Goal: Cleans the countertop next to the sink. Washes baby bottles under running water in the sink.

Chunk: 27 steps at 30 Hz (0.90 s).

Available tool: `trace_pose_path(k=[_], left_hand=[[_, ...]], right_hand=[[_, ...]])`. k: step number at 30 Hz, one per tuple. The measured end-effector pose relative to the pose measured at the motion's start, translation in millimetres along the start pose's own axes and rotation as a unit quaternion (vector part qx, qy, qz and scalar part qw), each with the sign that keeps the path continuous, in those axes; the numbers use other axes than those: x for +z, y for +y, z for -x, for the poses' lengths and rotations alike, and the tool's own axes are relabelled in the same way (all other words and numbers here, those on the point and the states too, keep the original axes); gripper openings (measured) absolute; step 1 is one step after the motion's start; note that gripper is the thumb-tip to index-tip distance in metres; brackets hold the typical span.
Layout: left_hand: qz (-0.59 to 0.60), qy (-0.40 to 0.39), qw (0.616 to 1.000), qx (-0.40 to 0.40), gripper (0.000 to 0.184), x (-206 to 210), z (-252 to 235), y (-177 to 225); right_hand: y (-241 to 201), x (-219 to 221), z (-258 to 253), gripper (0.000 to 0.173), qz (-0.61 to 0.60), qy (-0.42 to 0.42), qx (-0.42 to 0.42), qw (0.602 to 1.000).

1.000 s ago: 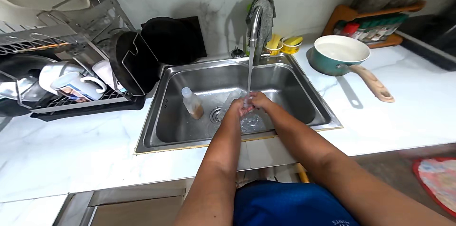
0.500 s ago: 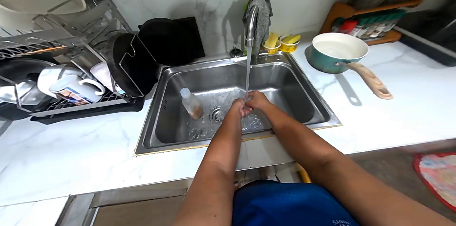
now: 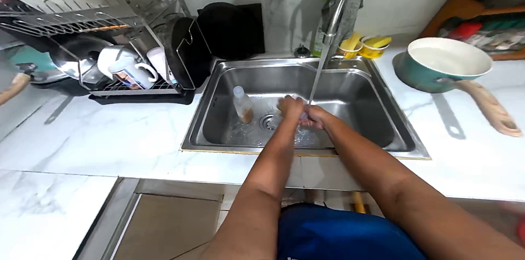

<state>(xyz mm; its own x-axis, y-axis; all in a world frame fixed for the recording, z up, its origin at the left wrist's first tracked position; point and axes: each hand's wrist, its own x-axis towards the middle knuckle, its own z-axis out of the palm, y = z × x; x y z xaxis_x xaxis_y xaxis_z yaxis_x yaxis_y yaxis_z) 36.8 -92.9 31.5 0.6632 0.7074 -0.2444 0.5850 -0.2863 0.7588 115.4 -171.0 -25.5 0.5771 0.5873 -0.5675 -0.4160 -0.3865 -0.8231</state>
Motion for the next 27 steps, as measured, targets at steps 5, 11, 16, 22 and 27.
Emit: trace_pose_path(k=[5, 11, 16, 22, 27], left_hand=[[-0.213, 0.202, 0.956, 0.012, 0.082, -91, -50, -33], [-0.230, 0.138, 0.962, 0.049, 0.044, -110, -62, -71], [-0.214, 0.147, 0.959, 0.110, 0.049, -109, -23, -26], [-0.206, -0.042, 0.938, 0.277, 0.046, -86, -7, 32], [-0.082, -0.180, 0.931, 0.308, 0.041, -18, -16, 35]], right_hand=[[13, -40, -24, 0.036, 0.509, 0.001, 0.016, 0.861], [-1, -24, 16, 0.034, 0.488, -0.013, 0.121, 0.864], [31, -35, -40, 0.033, 0.351, 0.021, -0.058, 0.934], [28, -50, -62, 0.030, 0.443, 0.013, -0.082, 0.893], [5, -80, 6, 0.079, 0.137, -0.136, -0.195, 0.962]])
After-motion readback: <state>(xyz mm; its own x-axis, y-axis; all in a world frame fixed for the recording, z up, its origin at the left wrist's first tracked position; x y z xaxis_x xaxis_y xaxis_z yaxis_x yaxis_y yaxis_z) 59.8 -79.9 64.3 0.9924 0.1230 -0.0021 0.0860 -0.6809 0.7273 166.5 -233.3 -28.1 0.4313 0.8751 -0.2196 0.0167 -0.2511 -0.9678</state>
